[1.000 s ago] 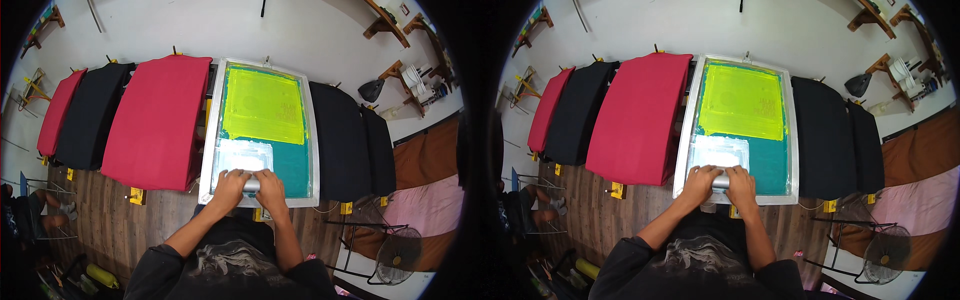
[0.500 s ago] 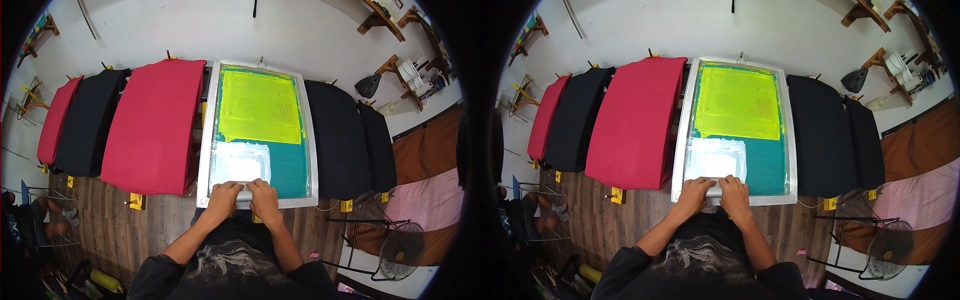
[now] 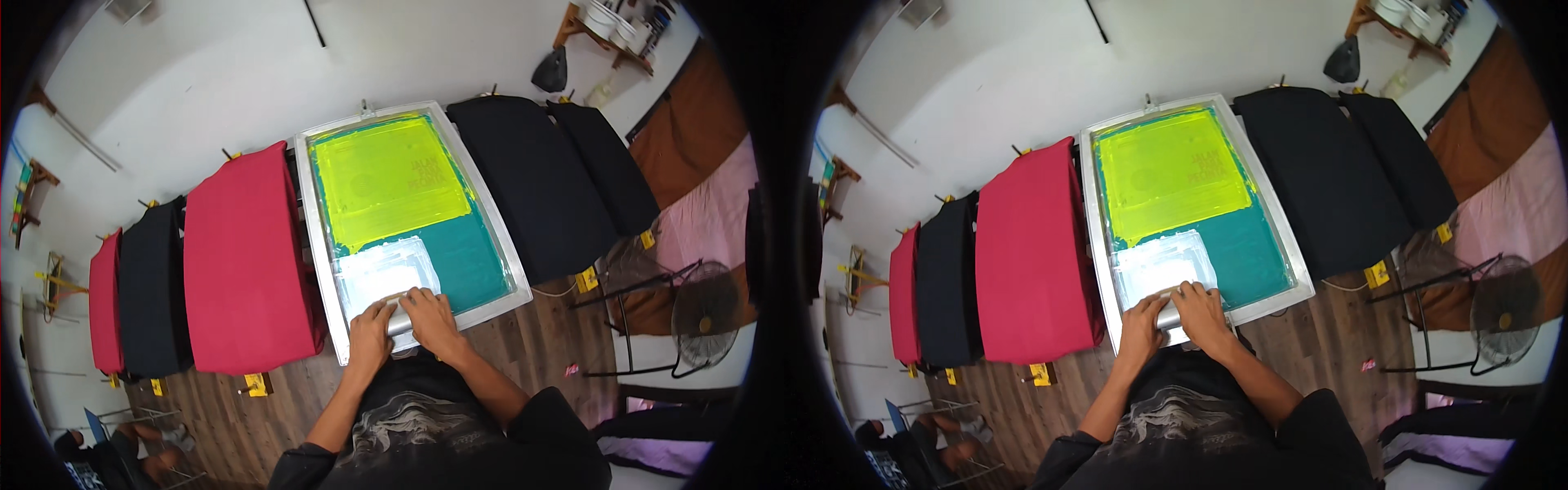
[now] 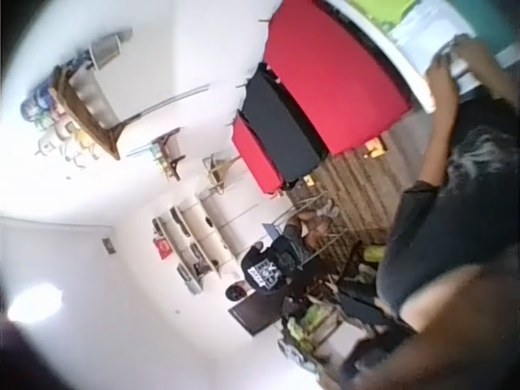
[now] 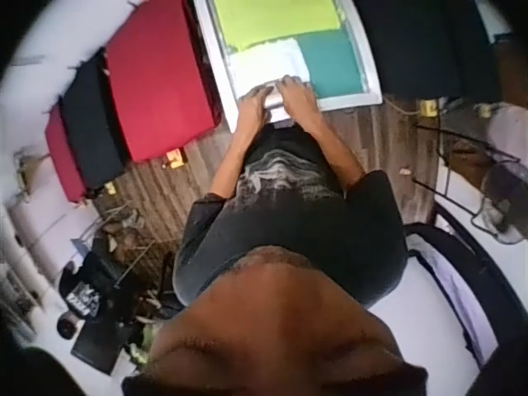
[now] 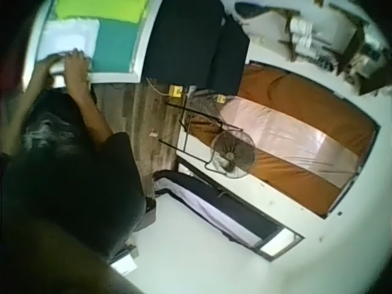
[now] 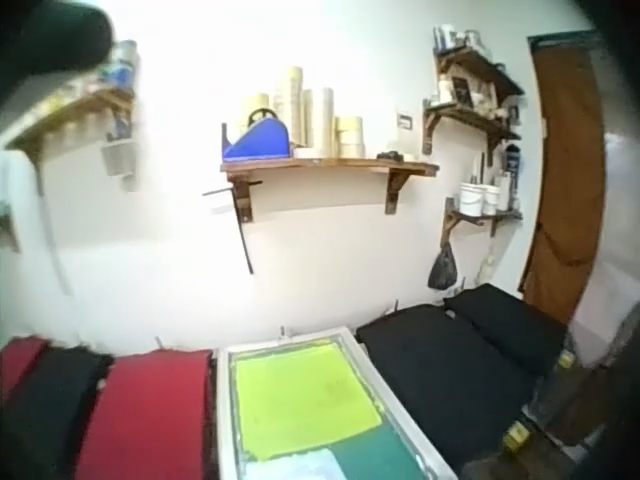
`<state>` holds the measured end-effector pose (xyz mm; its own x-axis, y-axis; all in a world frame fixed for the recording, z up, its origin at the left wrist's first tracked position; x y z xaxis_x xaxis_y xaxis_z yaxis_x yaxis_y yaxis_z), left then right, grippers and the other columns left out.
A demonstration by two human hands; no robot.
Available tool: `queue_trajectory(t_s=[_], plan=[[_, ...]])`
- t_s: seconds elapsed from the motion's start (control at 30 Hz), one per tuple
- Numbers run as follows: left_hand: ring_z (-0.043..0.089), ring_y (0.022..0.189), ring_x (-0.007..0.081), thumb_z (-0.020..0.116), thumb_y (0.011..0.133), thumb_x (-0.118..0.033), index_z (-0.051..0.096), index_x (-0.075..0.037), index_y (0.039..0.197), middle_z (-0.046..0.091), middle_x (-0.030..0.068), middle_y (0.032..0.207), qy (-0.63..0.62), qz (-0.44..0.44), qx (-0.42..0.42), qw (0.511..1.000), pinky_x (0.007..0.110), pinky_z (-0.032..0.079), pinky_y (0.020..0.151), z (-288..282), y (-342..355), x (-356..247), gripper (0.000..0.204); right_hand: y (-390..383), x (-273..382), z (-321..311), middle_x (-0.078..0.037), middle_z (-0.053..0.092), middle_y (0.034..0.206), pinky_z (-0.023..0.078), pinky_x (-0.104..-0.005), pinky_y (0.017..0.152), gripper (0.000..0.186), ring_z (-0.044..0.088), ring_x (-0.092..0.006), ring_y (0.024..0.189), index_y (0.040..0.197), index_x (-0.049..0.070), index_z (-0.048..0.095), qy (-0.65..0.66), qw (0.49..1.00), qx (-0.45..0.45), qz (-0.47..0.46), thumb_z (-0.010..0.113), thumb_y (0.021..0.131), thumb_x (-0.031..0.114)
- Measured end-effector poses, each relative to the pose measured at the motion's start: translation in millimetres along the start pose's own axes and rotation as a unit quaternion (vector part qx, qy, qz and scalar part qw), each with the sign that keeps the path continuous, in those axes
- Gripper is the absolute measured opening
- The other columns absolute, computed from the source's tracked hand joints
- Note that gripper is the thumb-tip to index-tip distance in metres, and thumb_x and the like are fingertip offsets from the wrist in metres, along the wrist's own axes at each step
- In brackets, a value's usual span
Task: Applying ink to a screen using a squeegee to print a design onto a t-shirt.
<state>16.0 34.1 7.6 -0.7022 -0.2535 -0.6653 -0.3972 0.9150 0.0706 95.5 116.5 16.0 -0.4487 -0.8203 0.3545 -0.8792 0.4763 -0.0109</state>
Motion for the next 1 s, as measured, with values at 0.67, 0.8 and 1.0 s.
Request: queue_trajectory(t_s=[0.67, 0.8, 1.0], plan=[[0.054, 0.122, 0.0356, 0.059, 0.063, 0.014, 0.063, -0.007, 0.124, 0.059, 0.0167, 0.130, 0.051, -0.079, -0.010, 0.996, 0.045, 0.041, 0.100, -15.1, 12.5, -21.8, 0.065, 15.3, 0.4, -30.1, -0.013, 0.059, 0.114, 0.040, -0.0427, 0.086, 0.033, 0.054, -0.0299, 0.114, 0.110, 0.006, 0.061, -0.002, 0.998, 0.048, -0.037, 0.063, 0.077, 0.006], [0.052, 0.124, 0.0366, 0.058, 0.062, 0.015, 0.063, -0.006, 0.124, 0.059, 0.0176, 0.131, 0.044, -0.083, -0.026, 0.995, 0.047, 0.039, 0.103, -11.8, 21.0, -11.4, 0.065, 29.6, -2.6, -18.5, -0.013, 0.058, 0.114, 0.040, -0.0420, 0.083, 0.032, 0.053, -0.0300, 0.113, 0.110, 0.005, 0.061, -0.032, 0.999, -0.022, -0.038, 0.062, 0.079, 0.008], [0.048, 0.129, 0.0327, 0.061, 0.062, 0.013, 0.060, -0.007, 0.127, 0.055, 0.0140, 0.135, 0.010, -0.123, -0.006, 0.992, 0.050, 0.031, 0.110, 9.3, -7.1, -9.8, 0.068, -3.4, -5.5, -8.8, -0.012, 0.058, 0.116, 0.041, -0.0438, 0.085, 0.038, 0.053, -0.0307, 0.114, 0.113, 0.006, 0.059, -0.002, 0.998, 0.031, -0.047, 0.063, 0.075, 0.003]])
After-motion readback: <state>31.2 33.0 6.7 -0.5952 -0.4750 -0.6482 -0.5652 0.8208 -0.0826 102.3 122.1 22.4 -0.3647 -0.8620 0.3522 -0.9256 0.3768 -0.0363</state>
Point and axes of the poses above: each hand's wrist, its own y-axis towards the middle knuckle, its own z-axis out of the palm, x = y × z, the point moved 8 cm from there along y, towards the middle knuckle
